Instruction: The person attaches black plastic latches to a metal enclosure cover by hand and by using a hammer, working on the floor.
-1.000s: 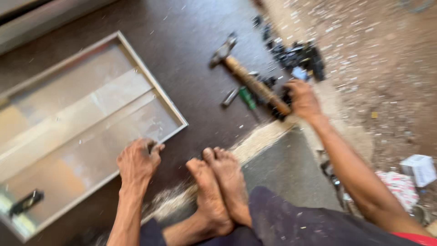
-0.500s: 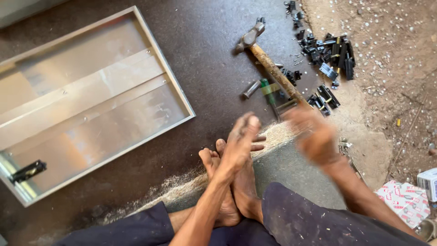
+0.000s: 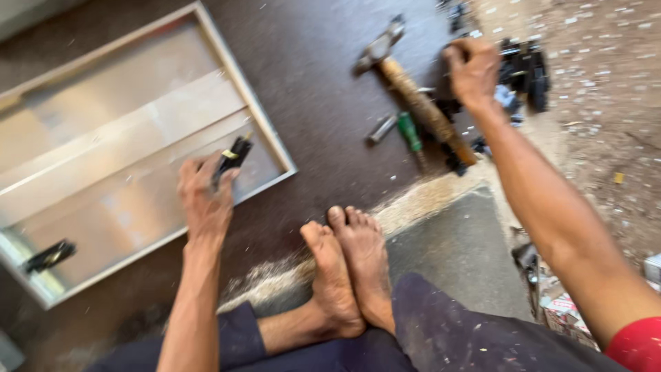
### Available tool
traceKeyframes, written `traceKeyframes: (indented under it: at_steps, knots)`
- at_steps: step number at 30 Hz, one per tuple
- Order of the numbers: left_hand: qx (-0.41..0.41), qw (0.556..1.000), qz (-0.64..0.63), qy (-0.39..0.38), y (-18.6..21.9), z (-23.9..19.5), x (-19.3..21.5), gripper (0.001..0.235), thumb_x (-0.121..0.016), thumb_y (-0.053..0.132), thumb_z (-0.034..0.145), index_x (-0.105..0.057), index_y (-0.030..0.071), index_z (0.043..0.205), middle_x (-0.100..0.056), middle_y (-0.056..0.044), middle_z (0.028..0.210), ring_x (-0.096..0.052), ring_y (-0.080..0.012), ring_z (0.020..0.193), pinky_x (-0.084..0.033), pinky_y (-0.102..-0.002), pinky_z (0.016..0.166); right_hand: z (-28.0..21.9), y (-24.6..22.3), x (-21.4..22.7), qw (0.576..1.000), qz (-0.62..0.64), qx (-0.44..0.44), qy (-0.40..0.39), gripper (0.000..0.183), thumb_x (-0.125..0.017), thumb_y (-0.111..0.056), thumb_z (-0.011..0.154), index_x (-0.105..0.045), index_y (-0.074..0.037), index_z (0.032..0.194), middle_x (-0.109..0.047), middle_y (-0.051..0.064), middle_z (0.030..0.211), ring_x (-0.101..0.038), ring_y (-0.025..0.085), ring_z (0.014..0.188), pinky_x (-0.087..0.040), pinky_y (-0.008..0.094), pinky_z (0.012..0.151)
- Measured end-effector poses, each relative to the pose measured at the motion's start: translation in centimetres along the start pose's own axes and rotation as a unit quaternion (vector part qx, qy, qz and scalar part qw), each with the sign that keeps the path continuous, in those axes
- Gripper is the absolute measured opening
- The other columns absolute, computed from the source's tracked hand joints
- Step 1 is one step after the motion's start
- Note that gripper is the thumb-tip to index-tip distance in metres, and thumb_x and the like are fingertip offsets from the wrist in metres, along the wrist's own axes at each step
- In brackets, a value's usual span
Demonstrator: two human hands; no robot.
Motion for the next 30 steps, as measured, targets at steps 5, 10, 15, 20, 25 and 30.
traceKeyframes:
  at_steps: [5, 10, 15, 20, 25, 30]
  knots:
    - [0.0, 0.998, -0.068, -0.01, 0.7, 1.4, -1.8, 0.037, -0.077, 0.008, 0.09, -0.073, 0.006, 0.127, -0.068, -0.018, 0.108, -0.064, -0.0325, 0.101, -0.055, -0.044, 0.088, 0.1, -3.4, 0.7, 0.996, -0.016, 0.082, 0.04, 0.007, -0.073, -0.01, 0.106, -0.077, -0.004, 0.105, -0.077, 0.013, 0.1, -0.073, 0.025, 0.086, -0.059, 0.041, 0.078]
    - [-0.055, 0.993, -0.106, -0.009, 1.3, 2.6, -3.1, 0.035, -0.074, 0.005, 0.09, -0.073, 0.006, 0.125, -0.068, -0.016, 0.11, -0.064, -0.0298, 0.103, -0.056, -0.04, 0.091, -4.8, -16.1, 0.5, 0.968, 0.139, 0.192, -0.081, 0.016, -0.067, -0.016, 0.112, -0.072, -0.001, 0.108, -0.073, 0.017, 0.101, -0.072, 0.024, 0.082, -0.061, 0.033, 0.066]
    - [-0.081, 0.987, -0.139, -0.027, 1.0, 3.5, -3.8, 0.015, -0.07, 0.0, 0.102, -0.073, 0.01, 0.113, -0.071, -0.006, 0.105, -0.067, -0.0219, 0.104, -0.058, -0.036, 0.096, -6.2, -26.4, -3.9, 0.929, 0.161, 0.287, -0.169, 0.017, -0.066, -0.016, 0.103, -0.07, 0.0, 0.108, -0.071, 0.017, 0.104, -0.068, 0.025, 0.088, -0.061, 0.035, 0.076]
    - [-0.104, 0.988, -0.111, 0.028, 0.5, 3.0, -2.0, 0.035, -0.084, 0.008, 0.085, -0.075, 0.007, 0.119, -0.068, -0.012, 0.106, -0.063, -0.0261, 0.1, -0.054, -0.044, 0.093, -5.9, -28.7, -6.2, 0.93, 0.125, 0.333, -0.094, 0.015, -0.061, -0.013, 0.107, -0.068, 0.0, 0.112, -0.068, 0.014, 0.105, -0.07, 0.028, 0.096, -0.061, 0.034, 0.08]
    - [-0.042, 0.989, -0.14, 0.011, -1.1, 2.8, -4.0, 0.025, -0.086, 0.015, 0.086, -0.08, 0.011, 0.11, -0.069, -0.01, 0.109, -0.062, -0.0248, 0.101, -0.058, -0.037, 0.086, -9.5, -30.0, -6.6, 0.958, 0.114, 0.179, -0.191, 0.028, -0.069, -0.026, 0.103, -0.069, 0.001, 0.095, -0.065, 0.013, 0.079, -0.063, 0.027, 0.058, -0.052, 0.039, 0.05]
    - [-0.005, 0.99, -0.14, -0.015, -1.7, 2.5, -4.8, 0.023, -0.085, 0.021, 0.089, -0.081, 0.015, 0.111, -0.07, -0.006, 0.108, -0.063, -0.0215, 0.099, -0.061, -0.032, 0.085, -10.9, -30.3, -7.0, 0.954, 0.139, 0.232, -0.128, 0.025, -0.068, -0.022, 0.105, -0.067, 0.001, 0.094, -0.062, 0.013, 0.08, -0.061, 0.025, 0.06, -0.052, 0.037, 0.052]
Point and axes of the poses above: each hand's wrist, its own z-axis towards the middle knuckle, its own x-axis out of the back of the hand, y = z × x, the point moved 2 cm from there along z, towards the middle knuckle
